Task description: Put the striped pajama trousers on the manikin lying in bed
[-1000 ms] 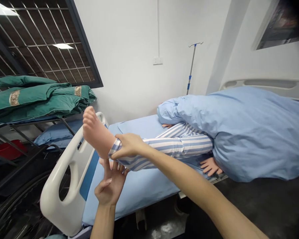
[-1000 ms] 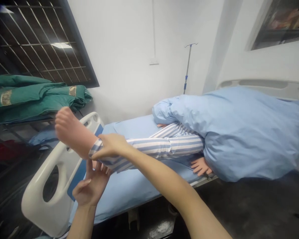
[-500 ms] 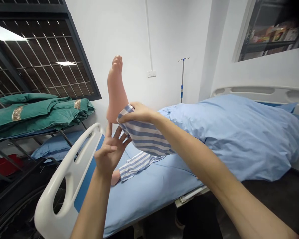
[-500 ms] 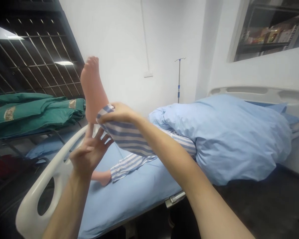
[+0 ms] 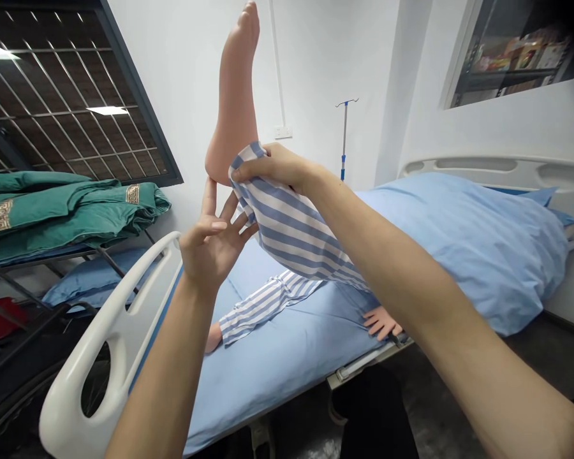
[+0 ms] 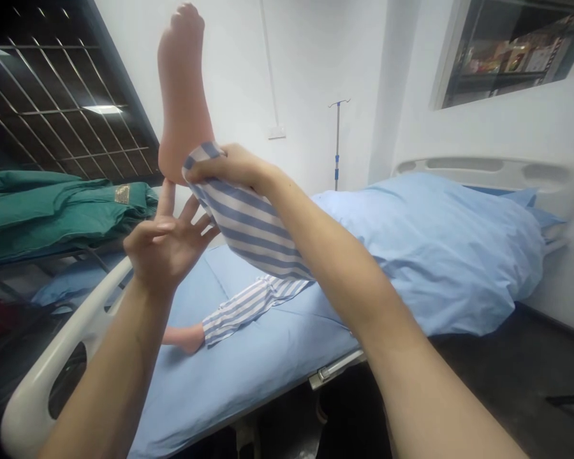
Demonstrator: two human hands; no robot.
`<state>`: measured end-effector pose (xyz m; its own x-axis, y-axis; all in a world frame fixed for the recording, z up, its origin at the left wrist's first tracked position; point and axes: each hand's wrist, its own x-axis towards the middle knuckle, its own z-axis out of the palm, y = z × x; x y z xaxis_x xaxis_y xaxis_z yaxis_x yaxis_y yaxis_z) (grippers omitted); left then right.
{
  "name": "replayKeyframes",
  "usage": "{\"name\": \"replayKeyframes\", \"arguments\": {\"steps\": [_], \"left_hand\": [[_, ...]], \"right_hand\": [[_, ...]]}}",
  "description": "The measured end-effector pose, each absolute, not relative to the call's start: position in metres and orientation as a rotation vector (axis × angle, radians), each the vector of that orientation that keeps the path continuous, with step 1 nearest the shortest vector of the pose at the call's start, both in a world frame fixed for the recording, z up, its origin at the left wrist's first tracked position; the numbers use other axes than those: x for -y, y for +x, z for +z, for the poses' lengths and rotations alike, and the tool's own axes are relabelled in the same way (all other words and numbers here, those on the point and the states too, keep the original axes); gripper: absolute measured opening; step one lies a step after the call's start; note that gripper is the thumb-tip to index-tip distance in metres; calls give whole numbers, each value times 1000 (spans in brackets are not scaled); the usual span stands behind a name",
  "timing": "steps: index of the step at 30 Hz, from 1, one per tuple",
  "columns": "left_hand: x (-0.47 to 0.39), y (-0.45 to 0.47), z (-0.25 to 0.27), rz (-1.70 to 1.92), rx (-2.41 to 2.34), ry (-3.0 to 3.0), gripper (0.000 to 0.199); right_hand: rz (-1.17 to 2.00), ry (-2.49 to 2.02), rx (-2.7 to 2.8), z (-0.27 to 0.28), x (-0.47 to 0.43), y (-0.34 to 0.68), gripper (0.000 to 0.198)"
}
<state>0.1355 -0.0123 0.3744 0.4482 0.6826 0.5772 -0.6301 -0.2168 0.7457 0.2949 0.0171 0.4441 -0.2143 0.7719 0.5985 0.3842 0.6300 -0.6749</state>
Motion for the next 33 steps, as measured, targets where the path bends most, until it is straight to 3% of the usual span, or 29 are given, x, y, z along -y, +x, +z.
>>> {"name": "replayKeyframes", "arguments": {"steps": [7, 14, 33], "left_hand": [[8, 110, 344, 1283, -111, 1172, 50], [-10, 58, 289, 1356, -154, 928, 47], [-8, -17, 148, 1403, -122, 383, 40]], "right_hand": [[567, -926, 1950, 424, -21, 261, 37], [562, -965, 2097, 370, -56, 199, 44], [237, -1386, 2435, 238, -70, 102, 51]]}}
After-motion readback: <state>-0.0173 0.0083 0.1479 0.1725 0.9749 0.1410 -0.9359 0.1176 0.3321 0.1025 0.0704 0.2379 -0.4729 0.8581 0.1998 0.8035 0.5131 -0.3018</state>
